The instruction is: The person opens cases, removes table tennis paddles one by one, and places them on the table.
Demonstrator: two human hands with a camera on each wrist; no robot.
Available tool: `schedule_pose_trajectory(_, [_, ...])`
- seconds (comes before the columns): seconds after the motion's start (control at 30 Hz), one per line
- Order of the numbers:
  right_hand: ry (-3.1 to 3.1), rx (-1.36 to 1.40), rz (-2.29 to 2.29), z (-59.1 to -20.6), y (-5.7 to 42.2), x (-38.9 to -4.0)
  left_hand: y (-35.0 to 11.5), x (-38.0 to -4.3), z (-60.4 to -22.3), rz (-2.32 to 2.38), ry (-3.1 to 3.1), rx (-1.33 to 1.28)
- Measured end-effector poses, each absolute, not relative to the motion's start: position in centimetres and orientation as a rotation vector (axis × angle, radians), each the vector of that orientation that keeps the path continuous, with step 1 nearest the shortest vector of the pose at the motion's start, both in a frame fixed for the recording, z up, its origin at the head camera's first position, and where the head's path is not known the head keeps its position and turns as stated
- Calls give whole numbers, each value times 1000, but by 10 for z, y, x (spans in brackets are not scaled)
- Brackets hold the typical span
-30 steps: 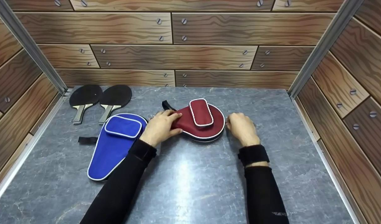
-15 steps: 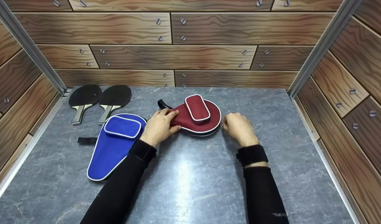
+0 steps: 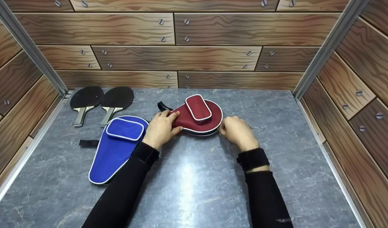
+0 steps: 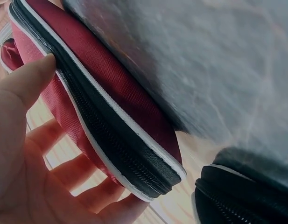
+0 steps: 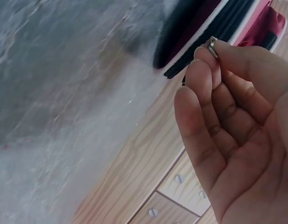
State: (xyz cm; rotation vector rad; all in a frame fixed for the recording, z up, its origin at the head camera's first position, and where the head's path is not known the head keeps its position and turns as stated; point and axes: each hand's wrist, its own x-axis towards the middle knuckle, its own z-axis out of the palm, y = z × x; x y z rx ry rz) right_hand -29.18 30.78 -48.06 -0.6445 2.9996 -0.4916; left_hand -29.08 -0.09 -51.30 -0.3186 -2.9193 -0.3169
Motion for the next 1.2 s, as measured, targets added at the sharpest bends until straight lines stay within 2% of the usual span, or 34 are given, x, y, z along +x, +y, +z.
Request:
schedule_pose_trajectory(0.8, [2964, -858, -455, -484, 251, -272, 1, -289, -511, -246, -2943, -340])
schedule_pose_trajectory(1.2, [3056, -761, -477, -487, 256, -274, 1, -287, -507, -132, -2976, -398])
